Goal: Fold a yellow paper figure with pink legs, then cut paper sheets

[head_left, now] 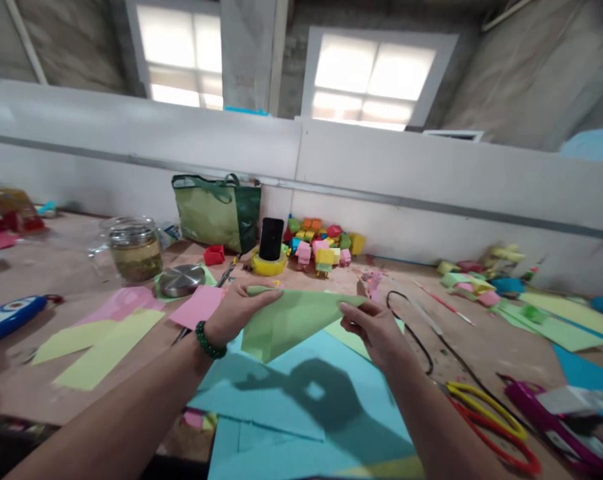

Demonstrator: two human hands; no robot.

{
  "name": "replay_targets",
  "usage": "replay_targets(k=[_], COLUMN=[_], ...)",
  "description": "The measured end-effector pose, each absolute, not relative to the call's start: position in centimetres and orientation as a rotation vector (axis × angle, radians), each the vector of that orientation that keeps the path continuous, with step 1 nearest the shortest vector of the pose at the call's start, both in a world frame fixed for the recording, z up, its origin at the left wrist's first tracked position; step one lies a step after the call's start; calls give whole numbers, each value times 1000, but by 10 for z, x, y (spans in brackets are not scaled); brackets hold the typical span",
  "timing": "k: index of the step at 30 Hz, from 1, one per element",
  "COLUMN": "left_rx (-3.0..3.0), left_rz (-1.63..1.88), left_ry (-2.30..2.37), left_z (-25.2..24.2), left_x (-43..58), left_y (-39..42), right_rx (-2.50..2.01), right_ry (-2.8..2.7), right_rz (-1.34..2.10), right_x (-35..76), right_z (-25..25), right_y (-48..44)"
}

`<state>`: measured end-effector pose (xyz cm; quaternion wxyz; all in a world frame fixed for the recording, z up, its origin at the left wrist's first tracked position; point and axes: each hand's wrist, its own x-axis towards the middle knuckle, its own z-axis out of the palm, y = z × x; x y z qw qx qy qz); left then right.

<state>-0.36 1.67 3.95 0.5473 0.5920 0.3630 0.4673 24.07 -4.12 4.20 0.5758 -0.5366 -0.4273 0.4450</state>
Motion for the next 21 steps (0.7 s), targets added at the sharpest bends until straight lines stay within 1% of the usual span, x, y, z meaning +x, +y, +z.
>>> replay_targets(k=[4, 9, 15, 18, 21], left_rx=[1495, 1635, 1748, 1684, 1469], left_rz=[1207, 1236, 1318, 1317, 1240], left_ry=[859, 837, 788, 805, 818], left_z=[39, 39, 39, 40, 39], left_x=[-3, -4, -6, -4, -1], left_y=[14, 8, 1, -1, -1], right_rx=[-1176, -1106, -1078, -1072, -1034], right_ry=[-979, -921, -988, -1012, -972], right_rz=[931, 827, 815, 790, 749], right_x=[237, 239, 238, 237, 238], right_z=[44, 48, 50, 47, 44], right_y=[-46, -51, -57, -57, -55])
